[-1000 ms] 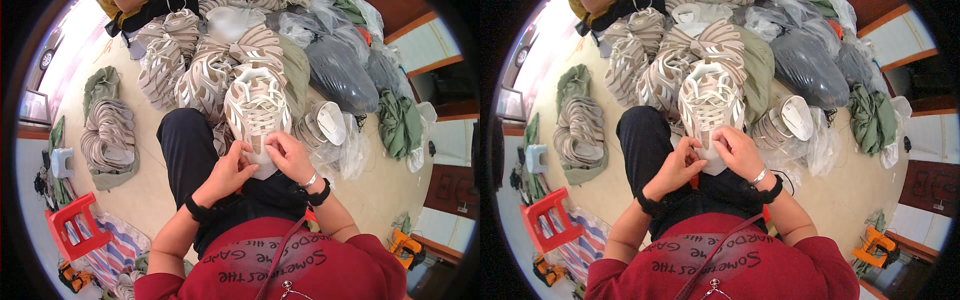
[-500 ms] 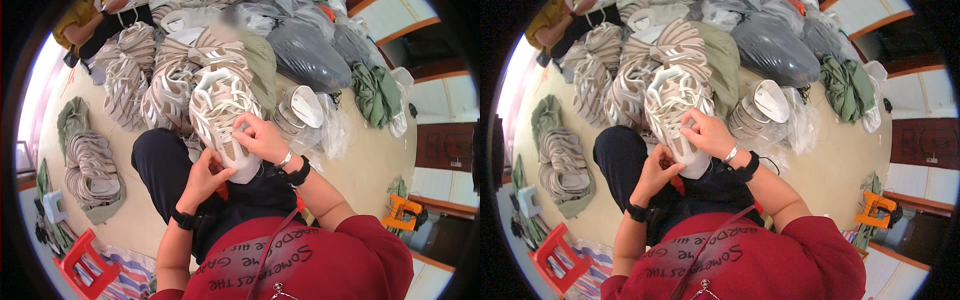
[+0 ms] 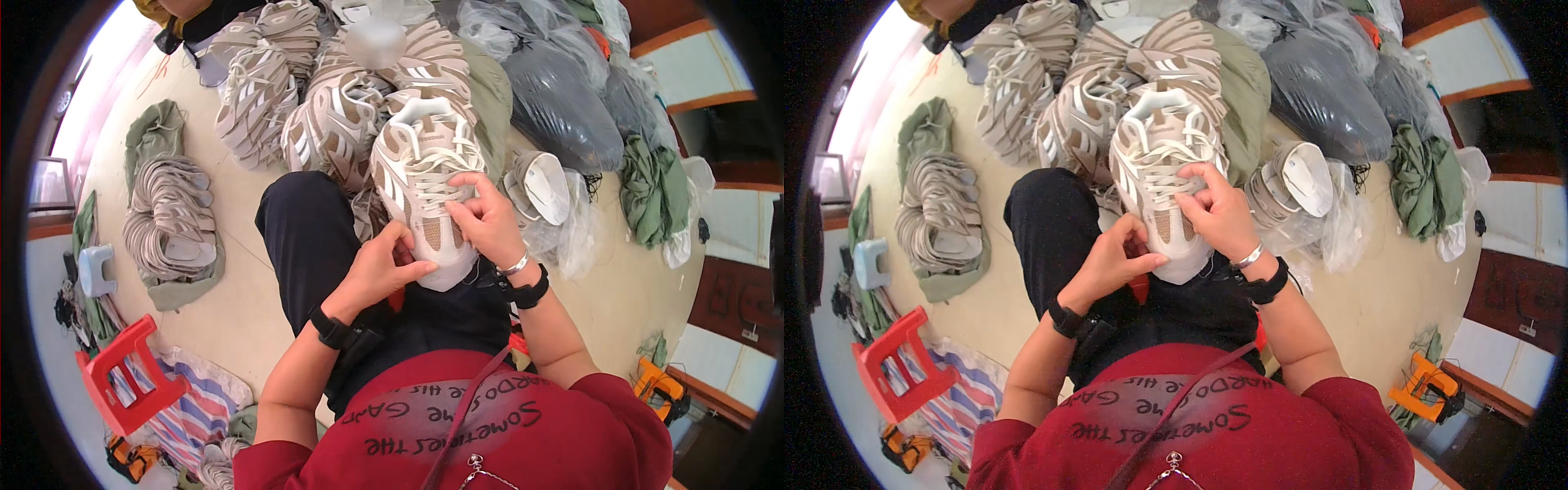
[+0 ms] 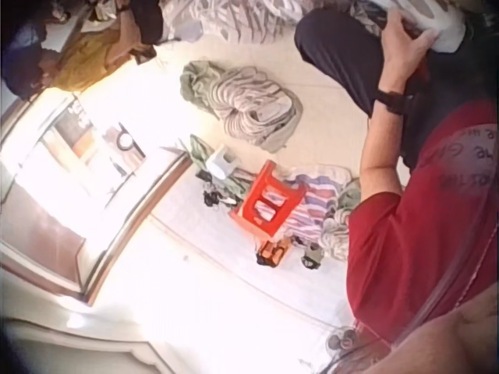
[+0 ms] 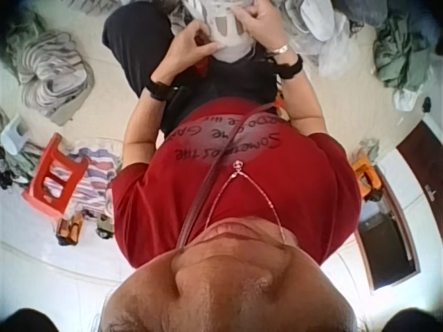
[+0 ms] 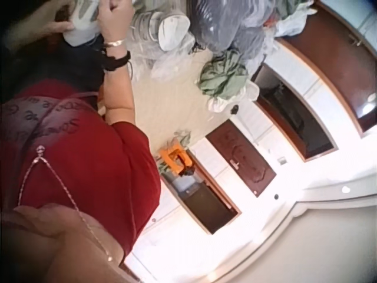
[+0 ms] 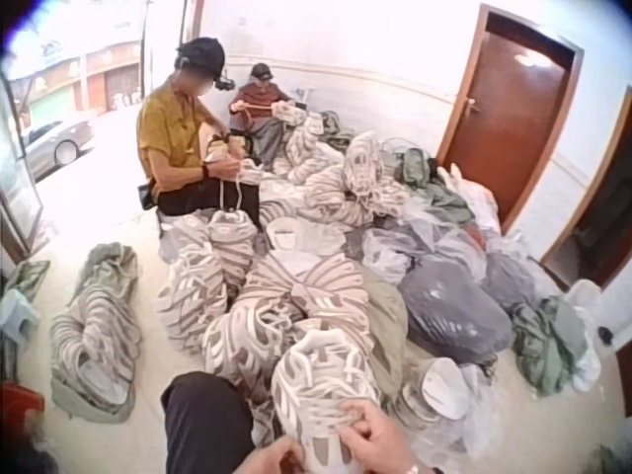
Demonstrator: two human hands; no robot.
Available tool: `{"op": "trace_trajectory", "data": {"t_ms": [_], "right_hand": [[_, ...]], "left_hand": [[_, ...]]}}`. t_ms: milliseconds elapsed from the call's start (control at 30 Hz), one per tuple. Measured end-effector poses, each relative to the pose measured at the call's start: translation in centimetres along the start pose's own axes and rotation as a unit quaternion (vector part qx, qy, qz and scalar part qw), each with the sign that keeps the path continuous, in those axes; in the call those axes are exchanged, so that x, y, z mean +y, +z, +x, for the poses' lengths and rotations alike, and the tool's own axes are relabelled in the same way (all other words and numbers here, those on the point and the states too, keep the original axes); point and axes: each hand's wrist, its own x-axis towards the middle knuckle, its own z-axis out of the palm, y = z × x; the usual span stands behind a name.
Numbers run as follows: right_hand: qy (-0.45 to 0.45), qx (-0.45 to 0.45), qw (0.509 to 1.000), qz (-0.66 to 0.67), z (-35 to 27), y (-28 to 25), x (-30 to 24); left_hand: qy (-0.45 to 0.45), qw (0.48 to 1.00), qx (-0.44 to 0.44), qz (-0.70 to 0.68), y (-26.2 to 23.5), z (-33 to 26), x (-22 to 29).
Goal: The recorder is inserting laces into several shoe uppers while sitting on the floor in a manufacturing or assembly area.
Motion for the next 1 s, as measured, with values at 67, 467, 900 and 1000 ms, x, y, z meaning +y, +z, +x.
{"op": "trace_trajectory", "data": {"t_ms": [67, 467, 900, 1000], "right_hand": [[0.012, -0.011, 1.000, -0.013, 0.2, -0.1, 0.3], [0.030, -0.018, 0.999, 0.037, 0.6, -0.2, 1.5], [0.013, -0.008, 0.999, 0.039, 0.4, 0.0, 0.7], [0.023, -0.003, 0.999, 0.035, 0.3, 0.0, 0.4]], "left_hand": [[0.003, 1.000, -0.010, -0.016, -0.1, 0.0, -0.4], [0.006, 1.000, -0.006, 0.024, -0.2, -0.2, -0.1], [0.015, 1.000, -0.004, 0.027, -0.2, -0.1, -0.3], [0.018, 0.999, -0.005, 0.036, -0.3, -0.2, -0.1]]}}
